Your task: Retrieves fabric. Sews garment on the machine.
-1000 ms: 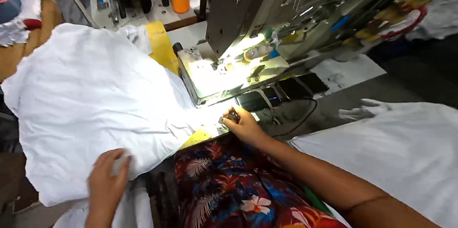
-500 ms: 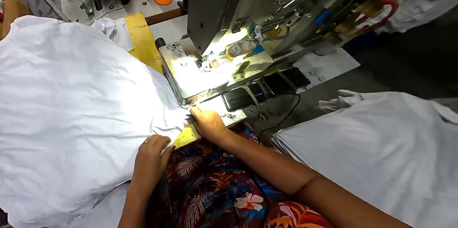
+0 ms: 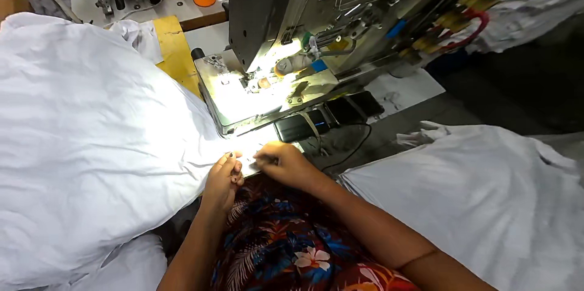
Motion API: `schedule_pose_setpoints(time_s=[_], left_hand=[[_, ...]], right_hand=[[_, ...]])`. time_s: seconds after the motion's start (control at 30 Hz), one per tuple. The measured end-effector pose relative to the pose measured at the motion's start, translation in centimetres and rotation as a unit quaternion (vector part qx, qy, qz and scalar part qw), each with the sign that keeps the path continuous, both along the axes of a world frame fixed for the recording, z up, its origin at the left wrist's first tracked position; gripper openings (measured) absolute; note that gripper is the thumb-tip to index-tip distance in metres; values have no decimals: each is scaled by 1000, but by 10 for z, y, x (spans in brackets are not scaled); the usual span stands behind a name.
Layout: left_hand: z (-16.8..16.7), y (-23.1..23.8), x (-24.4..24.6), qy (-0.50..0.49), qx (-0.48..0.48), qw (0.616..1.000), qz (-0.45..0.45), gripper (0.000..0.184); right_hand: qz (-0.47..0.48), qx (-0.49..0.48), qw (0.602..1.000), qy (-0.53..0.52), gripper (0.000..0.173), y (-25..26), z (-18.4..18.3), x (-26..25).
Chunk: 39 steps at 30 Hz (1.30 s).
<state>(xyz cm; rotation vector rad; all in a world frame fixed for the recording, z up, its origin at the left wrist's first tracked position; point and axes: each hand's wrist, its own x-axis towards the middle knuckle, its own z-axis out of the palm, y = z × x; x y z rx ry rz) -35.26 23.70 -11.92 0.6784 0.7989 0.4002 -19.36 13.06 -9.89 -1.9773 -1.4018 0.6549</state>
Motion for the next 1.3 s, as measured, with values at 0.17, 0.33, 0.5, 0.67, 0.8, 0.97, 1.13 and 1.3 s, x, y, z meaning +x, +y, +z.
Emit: schedule_pose_setpoints(time_s=[0.17,0.33,0.5,0.67,0.8,0.97,1.13,1.3], left_hand=[[2,-9,-19,36,60,997,-9,23],[7,-14,-37,90,135,987,2,26],[12,-7,-25,100,46,993,49,17],[8,-4,-21,-5,-64,998,17,32],[2,-13,-34,2,7,1000,-2,24],[-13,-42,-64,39,150,988,-12,27],[-14,-44,-68,34,190,981,6,27],[-16,-41,-65,43,218,975,-23,25]], right_hand=[[-73,-49,994,-69,38,48,-28,-15],[-68,23,993,92,19,51,-32,-39],[-13,-22,957,291,23,31,-11,-38],[46,4,998,36,26,-4,-18,-49],[103,-89,991,14,27,-21,-6,-43],[80,-1,988,-129,48,-21,9,-23],[168,180,931,-268,29,4,-21,-32],[193,215,923,-256,25,26,-40,-44]])
